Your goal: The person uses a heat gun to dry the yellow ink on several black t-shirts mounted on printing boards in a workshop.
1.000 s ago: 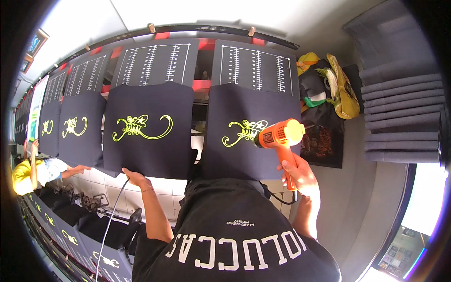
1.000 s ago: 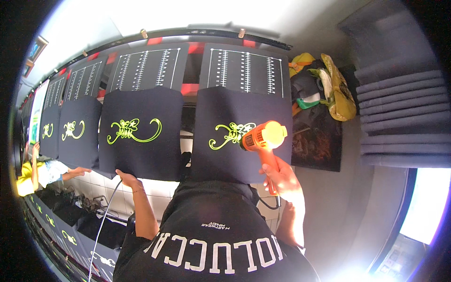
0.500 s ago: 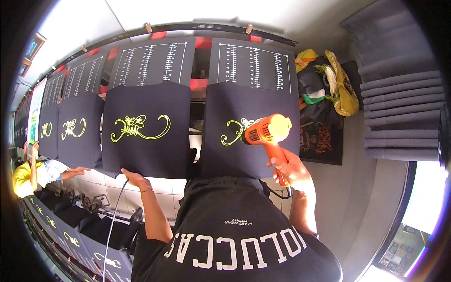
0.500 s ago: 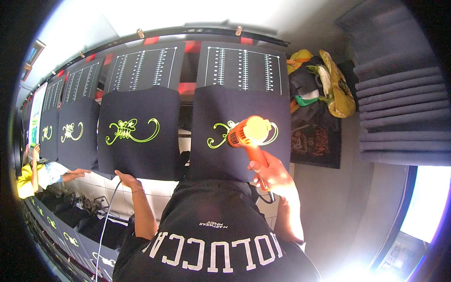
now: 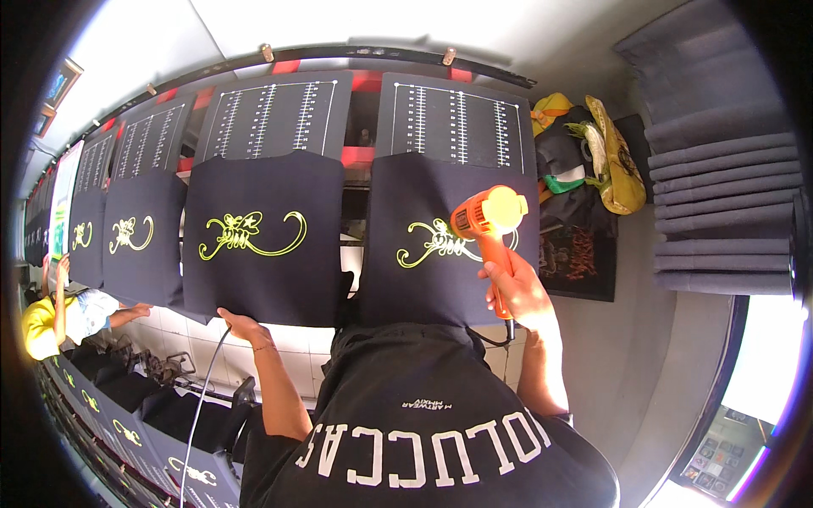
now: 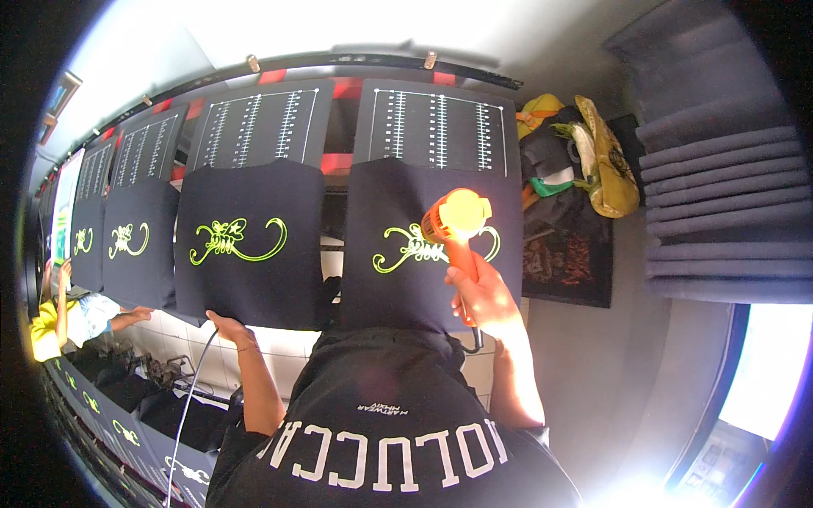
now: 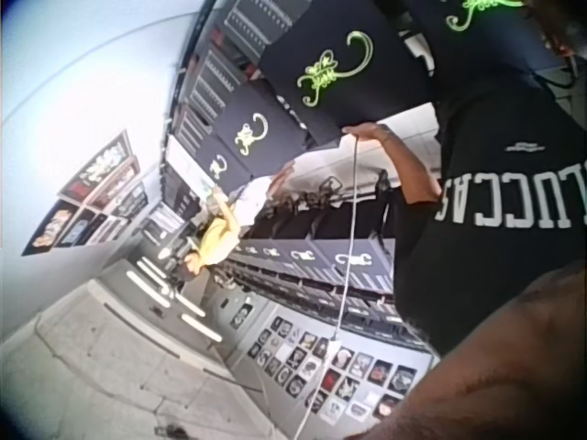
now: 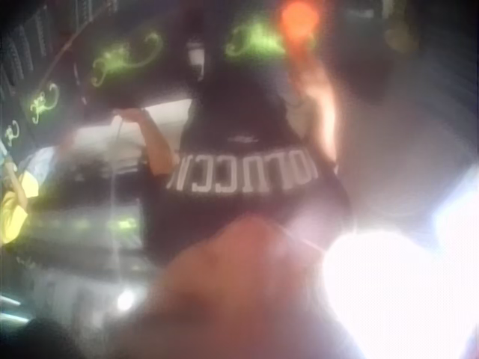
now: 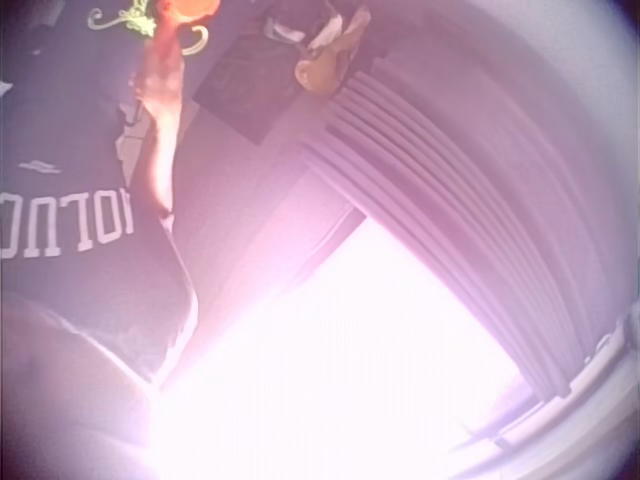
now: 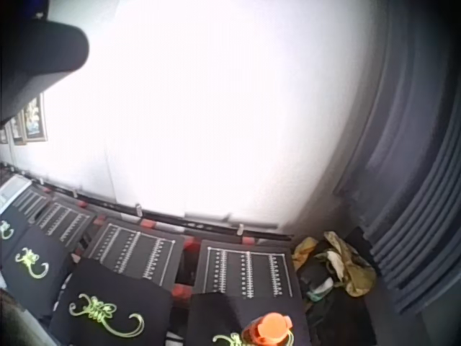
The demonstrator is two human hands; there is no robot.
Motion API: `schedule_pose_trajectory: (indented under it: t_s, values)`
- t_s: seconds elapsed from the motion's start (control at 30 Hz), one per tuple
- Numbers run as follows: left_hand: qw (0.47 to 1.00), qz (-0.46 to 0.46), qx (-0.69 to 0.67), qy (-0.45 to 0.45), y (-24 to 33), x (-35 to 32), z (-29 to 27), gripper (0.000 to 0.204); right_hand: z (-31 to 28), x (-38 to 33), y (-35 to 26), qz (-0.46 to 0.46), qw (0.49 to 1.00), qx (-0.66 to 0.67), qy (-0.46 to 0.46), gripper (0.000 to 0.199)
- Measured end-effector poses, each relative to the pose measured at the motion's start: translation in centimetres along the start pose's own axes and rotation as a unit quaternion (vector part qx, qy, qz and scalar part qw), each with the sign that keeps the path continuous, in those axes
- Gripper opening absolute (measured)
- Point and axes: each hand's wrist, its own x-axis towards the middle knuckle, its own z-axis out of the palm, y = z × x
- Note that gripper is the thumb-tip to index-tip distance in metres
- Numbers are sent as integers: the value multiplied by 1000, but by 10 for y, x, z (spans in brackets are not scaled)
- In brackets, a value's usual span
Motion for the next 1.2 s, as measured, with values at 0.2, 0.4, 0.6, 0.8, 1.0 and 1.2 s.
schedule_pose_trajectory:
  t_s: [0.2, 0.4, 0.6, 0.8, 1.0, 1.2]
  values:
    - [1000, -4, 7, 2, 9, -12, 6, 68, 9, 6, -4, -5, 1000, -1, -15, 37]
    - [999, -2, 32, 9, 5, -4, 3, 68, 11, 17, -9, 14, 999, -14, -37, 41]
    - [999, 12, 35, 9, -9, 15, -7, 69, 9, 10, -12, 14, 998, -17, -55, 37]
    - [1000, 8, 27, 0, 4, -6, 3, 70, 6, -2, -7, 8, 999, -24, -28, 37]
    - [999, 18, 41, -13, 4, -4, -2, 71, 2, -11, -1, 29, 998, -23, -57, 40]
    - [998, 25, 48, -12, 4, -2, 0, 71, 5, -15, 7, 13, 999, -14, -38, 35]
